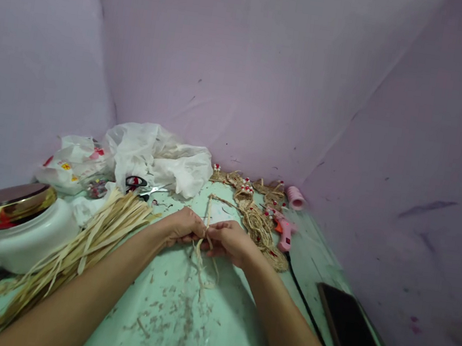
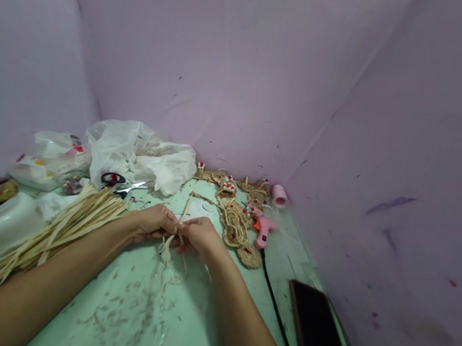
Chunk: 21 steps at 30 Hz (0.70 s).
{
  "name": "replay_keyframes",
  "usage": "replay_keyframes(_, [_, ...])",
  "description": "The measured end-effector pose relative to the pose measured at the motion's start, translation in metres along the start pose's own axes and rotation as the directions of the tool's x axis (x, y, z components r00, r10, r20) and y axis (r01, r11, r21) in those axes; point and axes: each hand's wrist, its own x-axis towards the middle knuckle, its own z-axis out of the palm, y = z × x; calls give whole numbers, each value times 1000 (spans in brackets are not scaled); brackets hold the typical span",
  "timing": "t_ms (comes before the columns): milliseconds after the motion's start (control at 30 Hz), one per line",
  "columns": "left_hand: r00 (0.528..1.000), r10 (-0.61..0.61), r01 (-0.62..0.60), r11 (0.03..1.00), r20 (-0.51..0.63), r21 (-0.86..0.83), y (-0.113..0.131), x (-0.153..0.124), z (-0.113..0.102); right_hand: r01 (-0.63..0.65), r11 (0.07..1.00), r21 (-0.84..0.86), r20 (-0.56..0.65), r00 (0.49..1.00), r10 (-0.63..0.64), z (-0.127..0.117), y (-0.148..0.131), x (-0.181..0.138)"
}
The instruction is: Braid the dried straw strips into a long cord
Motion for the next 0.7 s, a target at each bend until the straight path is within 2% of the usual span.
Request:
replay_keyframes(133, [1000, -8, 9, 995, -9, 98, 3, -1, 2, 48, 987, -154, -110, 992, -65, 2, 9, 10])
replay_keyframes(200, [999, -17, 23, 981, -29, 193, 6, -2, 3, 61, 975, -212, -128, 988, -90, -1, 13, 14])
replay_keyframes(333, [996, -22, 55, 909, -83, 413, 10, -7, -2, 59, 986, -153, -99, 992, -74, -4, 17, 17])
replay_keyframes(400, [999, -41, 49, 880, -28, 473, 10, -10, -10, 74, 993, -97, -75, 994, -82, -4, 19, 16])
replay_keyframes(467, [994, -77, 27, 861, 77, 507, 12, -14, -22, 91, 994, -61, -65, 993, -95, -4, 21, 15])
replay_keyframes(533, [990, -93, 18, 830, 106, 557, 16, -21, -36, 95, 994, -49, -65, 993, -98, -4, 22, 15])
replay_keyframes(567, [994, -80, 23, 805, 71, 593, 19, -26, -45, 93, 994, -49, -63, 993, -96, -4, 23, 16])
replay_keyframes(633, [996, -14, 71, 746, -91, 662, 28, -37, -62, 87, 995, -58, -55, 994, -90, -5, 24, 17])
replay_keyframes(700, [970, 36, 151, 682, -239, 716, 36, -49, -78, 89, 994, -69, -51, 994, -93, -5, 25, 18])
